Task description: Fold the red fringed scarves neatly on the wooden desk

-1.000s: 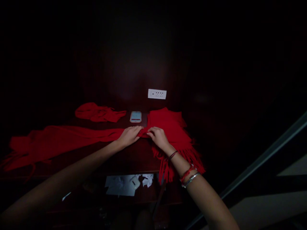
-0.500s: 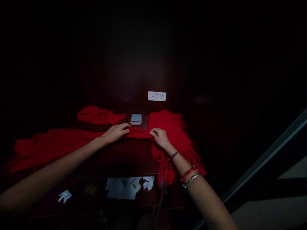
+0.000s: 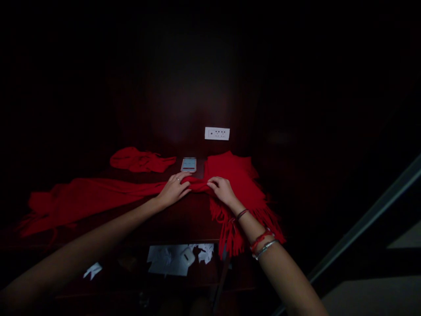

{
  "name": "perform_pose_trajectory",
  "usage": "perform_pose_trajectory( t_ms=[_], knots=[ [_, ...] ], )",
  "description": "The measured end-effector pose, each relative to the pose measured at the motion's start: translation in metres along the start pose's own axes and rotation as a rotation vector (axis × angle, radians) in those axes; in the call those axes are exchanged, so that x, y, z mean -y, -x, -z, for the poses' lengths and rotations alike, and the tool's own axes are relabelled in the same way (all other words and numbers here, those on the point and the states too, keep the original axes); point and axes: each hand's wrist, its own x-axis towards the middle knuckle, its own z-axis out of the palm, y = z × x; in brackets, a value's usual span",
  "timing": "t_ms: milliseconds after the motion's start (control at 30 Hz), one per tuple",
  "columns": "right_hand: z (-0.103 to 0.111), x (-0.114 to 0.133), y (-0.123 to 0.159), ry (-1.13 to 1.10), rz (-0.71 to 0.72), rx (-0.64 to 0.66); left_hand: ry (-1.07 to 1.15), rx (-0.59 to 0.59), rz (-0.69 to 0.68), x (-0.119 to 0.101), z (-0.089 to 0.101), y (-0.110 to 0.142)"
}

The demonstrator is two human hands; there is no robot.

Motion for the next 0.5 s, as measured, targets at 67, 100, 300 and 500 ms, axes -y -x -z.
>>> perform_pose_trajectory(
  t_ms=[67, 100, 300, 500],
  knots=[
    [0.001, -0.001, -0.001, 0.004, -0.023, -0.017, 0.013, -0.037, -0.014, -0.001, 0.000, -0.004],
    [0.002, -0.001, -0.002, 0.009, -0.040, -0.026, 0.017, -0.049, -0.028, -0.001, 0.002, -0.006],
    [0.003, 0.001, -0.009, 0.081, -0.082, 0.008, 0.013, -0.099, -0.046, -0.002, 0.024, -0.015],
    [0.007, 0.005, -0.011, 0.161, 0.035, 0.009, 0.058, 0.208, 0.119, -0.005, 0.033, -0.010]
  ],
)
